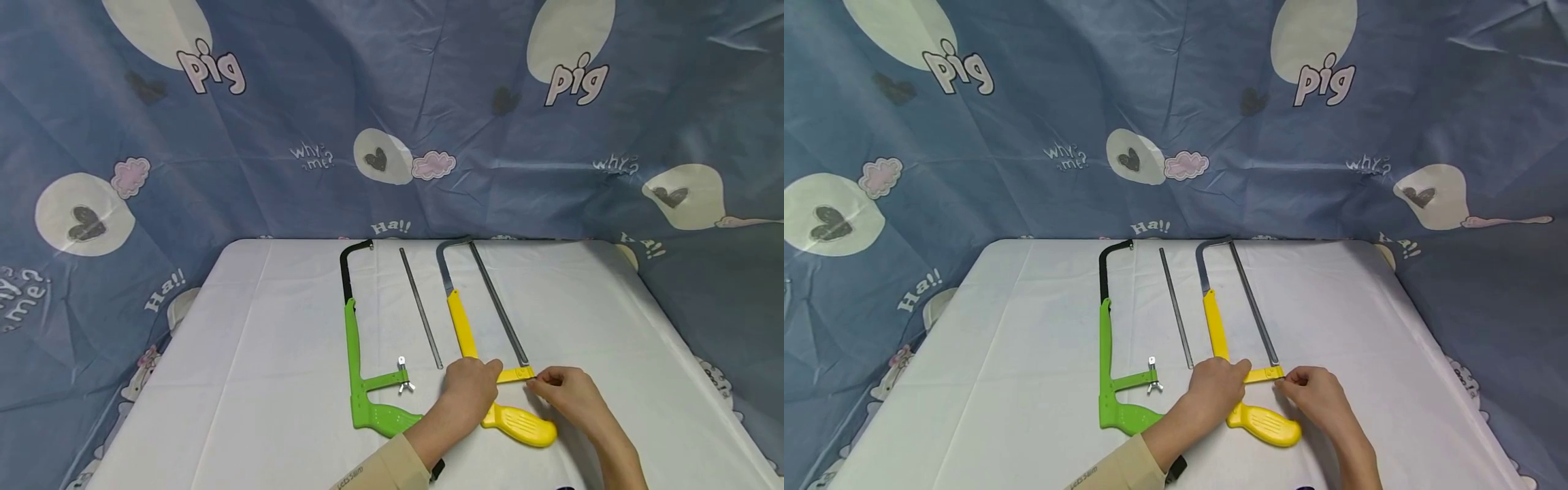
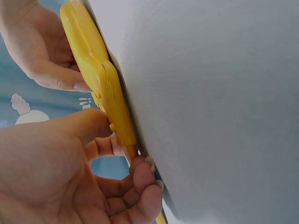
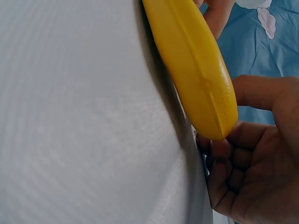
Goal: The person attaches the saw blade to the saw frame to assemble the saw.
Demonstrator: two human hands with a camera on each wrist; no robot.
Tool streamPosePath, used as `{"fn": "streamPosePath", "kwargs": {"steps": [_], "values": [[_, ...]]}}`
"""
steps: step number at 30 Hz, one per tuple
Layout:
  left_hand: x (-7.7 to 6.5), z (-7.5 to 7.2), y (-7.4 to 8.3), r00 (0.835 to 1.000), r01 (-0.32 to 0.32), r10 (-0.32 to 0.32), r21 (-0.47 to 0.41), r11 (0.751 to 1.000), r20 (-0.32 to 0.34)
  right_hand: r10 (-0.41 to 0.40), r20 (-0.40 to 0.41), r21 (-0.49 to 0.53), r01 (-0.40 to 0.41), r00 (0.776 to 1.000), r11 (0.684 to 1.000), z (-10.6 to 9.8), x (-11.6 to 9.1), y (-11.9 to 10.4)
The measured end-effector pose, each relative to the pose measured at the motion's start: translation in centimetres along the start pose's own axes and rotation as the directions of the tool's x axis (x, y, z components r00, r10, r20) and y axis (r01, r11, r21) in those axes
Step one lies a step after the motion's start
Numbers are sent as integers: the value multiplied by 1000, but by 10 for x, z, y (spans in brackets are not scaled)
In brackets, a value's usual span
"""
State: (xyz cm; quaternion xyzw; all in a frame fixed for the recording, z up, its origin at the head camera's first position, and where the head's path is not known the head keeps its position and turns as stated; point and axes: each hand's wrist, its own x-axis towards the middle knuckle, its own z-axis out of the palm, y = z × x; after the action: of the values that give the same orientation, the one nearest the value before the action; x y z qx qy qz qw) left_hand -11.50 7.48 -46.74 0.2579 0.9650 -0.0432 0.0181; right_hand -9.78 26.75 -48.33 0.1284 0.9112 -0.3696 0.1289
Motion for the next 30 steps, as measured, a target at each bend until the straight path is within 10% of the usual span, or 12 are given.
{"fn": "streamPosePath", "kwargs": {"steps": [30], "values": [[2,2,2,1000,-3,3,0,1000,16,-46,17,0,46,999,999,-2,1,-1]]}}
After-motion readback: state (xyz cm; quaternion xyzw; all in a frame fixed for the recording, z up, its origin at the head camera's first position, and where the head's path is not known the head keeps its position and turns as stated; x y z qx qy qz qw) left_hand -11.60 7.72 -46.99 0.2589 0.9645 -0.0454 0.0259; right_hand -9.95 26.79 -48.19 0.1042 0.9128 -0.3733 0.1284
